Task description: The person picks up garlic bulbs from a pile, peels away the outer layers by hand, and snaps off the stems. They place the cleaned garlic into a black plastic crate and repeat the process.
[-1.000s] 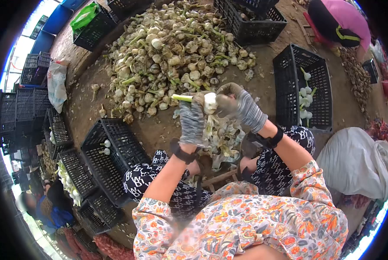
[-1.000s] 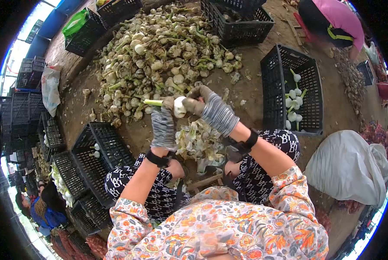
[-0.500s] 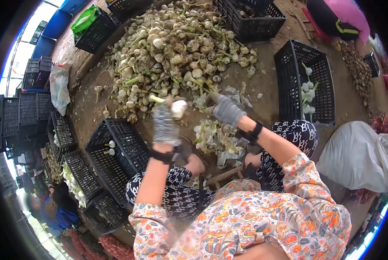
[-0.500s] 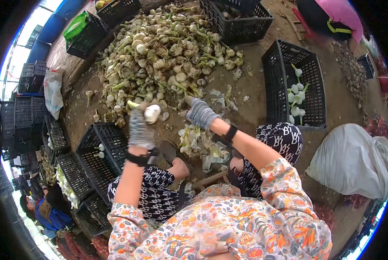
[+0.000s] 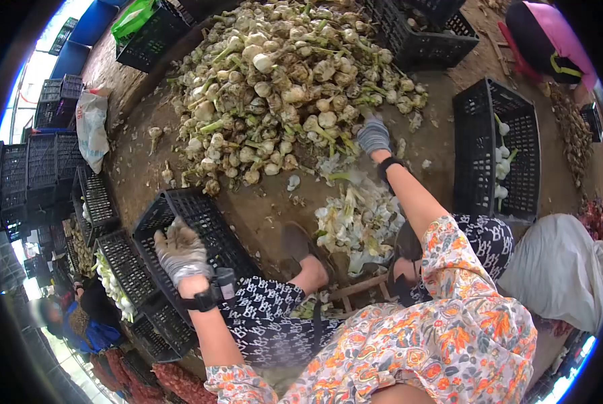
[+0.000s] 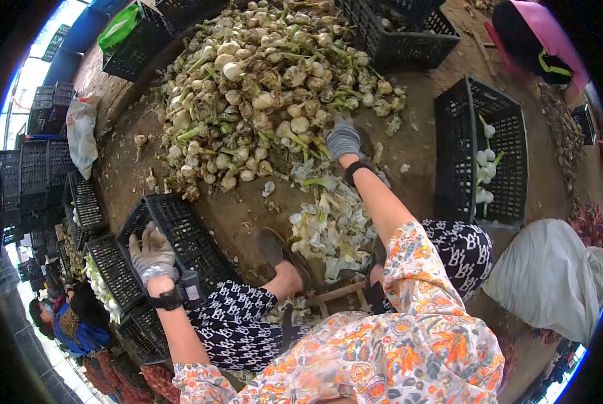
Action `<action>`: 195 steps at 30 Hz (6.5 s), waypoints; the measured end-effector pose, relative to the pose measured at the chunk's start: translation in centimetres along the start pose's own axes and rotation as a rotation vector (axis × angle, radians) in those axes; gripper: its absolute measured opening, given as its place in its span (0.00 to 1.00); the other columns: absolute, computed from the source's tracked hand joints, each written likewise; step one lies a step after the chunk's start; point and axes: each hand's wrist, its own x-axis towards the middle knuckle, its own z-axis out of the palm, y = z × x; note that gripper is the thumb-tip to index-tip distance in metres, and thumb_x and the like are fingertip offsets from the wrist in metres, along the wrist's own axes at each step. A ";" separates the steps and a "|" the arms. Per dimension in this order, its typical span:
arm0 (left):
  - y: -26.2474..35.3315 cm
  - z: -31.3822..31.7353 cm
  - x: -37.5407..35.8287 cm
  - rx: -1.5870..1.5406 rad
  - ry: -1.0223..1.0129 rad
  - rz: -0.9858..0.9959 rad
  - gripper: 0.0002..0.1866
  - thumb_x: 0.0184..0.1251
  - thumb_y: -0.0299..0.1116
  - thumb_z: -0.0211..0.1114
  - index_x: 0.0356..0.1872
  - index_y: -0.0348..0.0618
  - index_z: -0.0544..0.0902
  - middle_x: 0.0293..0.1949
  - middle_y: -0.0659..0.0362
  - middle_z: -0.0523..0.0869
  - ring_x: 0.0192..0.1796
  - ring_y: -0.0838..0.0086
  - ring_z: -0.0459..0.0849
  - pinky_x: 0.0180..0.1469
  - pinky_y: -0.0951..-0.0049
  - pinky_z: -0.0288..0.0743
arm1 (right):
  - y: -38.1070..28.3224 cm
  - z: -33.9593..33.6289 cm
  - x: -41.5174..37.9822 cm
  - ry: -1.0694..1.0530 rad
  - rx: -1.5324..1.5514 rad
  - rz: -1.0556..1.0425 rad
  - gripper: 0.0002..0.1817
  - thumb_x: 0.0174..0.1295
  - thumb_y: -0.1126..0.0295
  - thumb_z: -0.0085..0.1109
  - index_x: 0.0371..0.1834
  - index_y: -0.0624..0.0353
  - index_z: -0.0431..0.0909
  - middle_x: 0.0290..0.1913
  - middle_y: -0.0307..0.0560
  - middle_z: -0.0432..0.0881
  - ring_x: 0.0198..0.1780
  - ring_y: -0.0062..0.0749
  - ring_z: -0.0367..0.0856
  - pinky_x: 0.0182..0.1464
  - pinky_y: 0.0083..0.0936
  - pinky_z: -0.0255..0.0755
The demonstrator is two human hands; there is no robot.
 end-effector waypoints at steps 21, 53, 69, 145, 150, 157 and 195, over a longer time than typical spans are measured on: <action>-20.8 9.5 -12.9 1.097 -1.087 0.151 0.33 0.47 0.27 0.71 0.57 0.34 0.68 0.51 0.53 0.77 0.51 0.72 0.76 0.52 0.75 0.72 | -5.8 -14.3 -18.4 -0.435 1.479 0.156 0.17 0.61 0.61 0.55 0.48 0.59 0.73 0.36 0.39 0.79 0.33 0.24 0.78 0.33 0.20 0.75; -20.0 11.3 -18.4 0.768 -1.265 -0.282 0.24 0.60 0.28 0.62 0.58 0.42 0.70 0.51 0.61 0.77 0.48 0.80 0.76 0.45 0.79 0.73 | -2.6 -22.6 -21.1 -0.327 1.022 -0.229 0.15 0.58 0.67 0.58 0.42 0.68 0.76 0.31 0.42 0.79 0.30 0.21 0.78 0.29 0.20 0.76; -19.9 11.6 -18.2 0.826 -1.187 -0.275 0.27 0.57 0.33 0.65 0.58 0.39 0.68 0.49 0.59 0.76 0.45 0.79 0.76 0.46 0.79 0.73 | -2.8 -21.4 -20.7 -0.318 1.129 -0.149 0.13 0.55 0.69 0.61 0.39 0.67 0.76 0.31 0.43 0.80 0.30 0.20 0.78 0.30 0.18 0.75; -20.1 10.7 -17.0 0.613 -1.092 -0.381 0.24 0.57 0.30 0.64 0.55 0.45 0.69 0.45 0.58 0.78 0.42 0.74 0.80 0.41 0.74 0.78 | -3.0 -20.2 -20.8 -0.008 1.036 -0.357 0.08 0.58 0.76 0.53 0.41 0.65 0.72 0.34 0.42 0.78 0.36 0.19 0.76 0.42 0.18 0.73; -21.0 10.5 -16.7 0.458 -1.023 -0.454 0.24 0.59 0.28 0.62 0.57 0.43 0.67 0.45 0.56 0.79 0.39 0.73 0.81 0.37 0.77 0.79 | -3.7 -19.7 -22.0 0.243 0.797 -0.451 0.15 0.54 0.74 0.60 0.45 0.63 0.72 0.35 0.42 0.78 0.37 0.20 0.76 0.40 0.21 0.73; -20.7 10.3 -16.7 0.504 -1.143 -0.513 0.26 0.58 0.30 0.63 0.58 0.41 0.67 0.45 0.55 0.79 0.39 0.72 0.81 0.39 0.74 0.78 | -1.5 -20.7 -19.1 0.323 0.771 -0.474 0.10 0.55 0.75 0.57 0.40 0.64 0.76 0.33 0.45 0.81 0.32 0.21 0.76 0.37 0.20 0.72; -20.8 10.5 -15.3 0.360 -0.988 -0.545 0.21 0.57 0.33 0.64 0.50 0.35 0.74 0.41 0.55 0.82 0.39 0.75 0.82 0.38 0.80 0.78 | -3.6 -20.7 -21.6 -0.102 0.787 -0.521 0.25 0.52 0.78 0.57 0.57 0.56 0.69 0.53 0.47 0.75 0.39 0.22 0.77 0.40 0.19 0.72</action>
